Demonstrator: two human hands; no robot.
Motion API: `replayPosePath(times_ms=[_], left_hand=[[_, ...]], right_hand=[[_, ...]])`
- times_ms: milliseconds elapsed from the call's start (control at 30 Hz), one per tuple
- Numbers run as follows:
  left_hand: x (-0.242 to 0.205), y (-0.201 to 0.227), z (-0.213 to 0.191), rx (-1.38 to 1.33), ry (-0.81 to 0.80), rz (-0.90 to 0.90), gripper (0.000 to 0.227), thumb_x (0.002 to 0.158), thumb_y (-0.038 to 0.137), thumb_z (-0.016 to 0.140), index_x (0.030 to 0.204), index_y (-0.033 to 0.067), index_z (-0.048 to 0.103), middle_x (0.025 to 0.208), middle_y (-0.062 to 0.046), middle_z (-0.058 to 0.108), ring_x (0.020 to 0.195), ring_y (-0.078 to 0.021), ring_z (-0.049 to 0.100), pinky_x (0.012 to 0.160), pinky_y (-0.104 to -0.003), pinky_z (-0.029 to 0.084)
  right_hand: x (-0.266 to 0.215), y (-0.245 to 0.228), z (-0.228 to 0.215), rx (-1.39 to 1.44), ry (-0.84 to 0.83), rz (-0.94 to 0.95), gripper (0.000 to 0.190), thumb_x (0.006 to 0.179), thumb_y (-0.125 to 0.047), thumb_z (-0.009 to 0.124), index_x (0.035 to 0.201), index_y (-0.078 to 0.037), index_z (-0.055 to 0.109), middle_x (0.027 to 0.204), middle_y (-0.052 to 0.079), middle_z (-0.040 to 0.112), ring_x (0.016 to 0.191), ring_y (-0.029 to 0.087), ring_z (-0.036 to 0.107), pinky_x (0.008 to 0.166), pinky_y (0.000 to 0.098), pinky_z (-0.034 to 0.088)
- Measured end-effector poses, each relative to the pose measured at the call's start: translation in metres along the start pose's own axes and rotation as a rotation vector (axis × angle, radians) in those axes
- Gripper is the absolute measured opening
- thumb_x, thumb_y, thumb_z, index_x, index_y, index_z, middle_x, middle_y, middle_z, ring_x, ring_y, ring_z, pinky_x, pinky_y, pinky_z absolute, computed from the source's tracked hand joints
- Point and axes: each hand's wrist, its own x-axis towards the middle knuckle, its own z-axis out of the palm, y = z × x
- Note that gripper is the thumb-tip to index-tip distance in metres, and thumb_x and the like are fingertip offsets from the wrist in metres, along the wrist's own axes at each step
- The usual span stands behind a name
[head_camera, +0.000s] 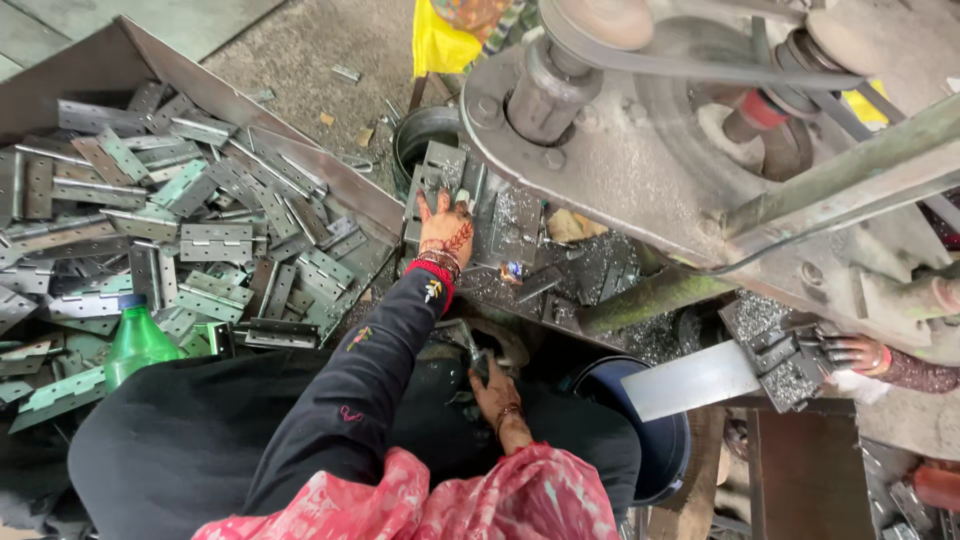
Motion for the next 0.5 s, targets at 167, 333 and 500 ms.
replayPosePath(times_ms=[167, 333, 500], left_hand=[[0.011, 0.003, 0.003, 0.016, -0.063, -0.025, 0.039, 0.095, 0.017, 0.049, 0.127, 0.0090, 0.070, 0.143, -0.005, 0.059, 0.153, -0.0370, 0.025, 0.117, -0.076, 0.003], [0.022, 0.001, -0.010, 0.019, -0.056, -0.031, 0.041, 0.095, 0.016, 0.048, 0.130, 0.0093, 0.069, 0.144, -0.004, 0.057, 0.151, -0.0368, 0.027, 0.118, -0.075, 0.004], [0.014, -0.003, -0.010, 0.028, -0.071, -0.017, 0.041, 0.093, 0.017, 0.051, 0.129, 0.0102, 0.069, 0.146, -0.005, 0.056, 0.151, -0.0379, 0.027, 0.117, -0.075, 0.005]], right_hand=[[0.001, 0.004, -0.012, -0.052, -0.042, -0.021, 0.065, 0.090, -0.048, 0.063, 0.144, -0.014, 0.053, 0.128, 0.026, 0.065, 0.121, 0.045, 0.061, 0.102, 0.0505, 0.050], [-0.003, -0.002, -0.011, -0.025, 0.006, 0.021, 0.069, 0.092, -0.053, 0.058, 0.149, -0.015, 0.046, 0.124, 0.025, 0.067, 0.117, 0.045, 0.063, 0.100, 0.0506, 0.051], [-0.021, -0.009, 0.013, -0.074, -0.002, 0.032, 0.068, 0.095, -0.056, 0.058, 0.150, -0.017, 0.048, 0.123, 0.026, 0.068, 0.117, 0.045, 0.064, 0.100, 0.0516, 0.051]])
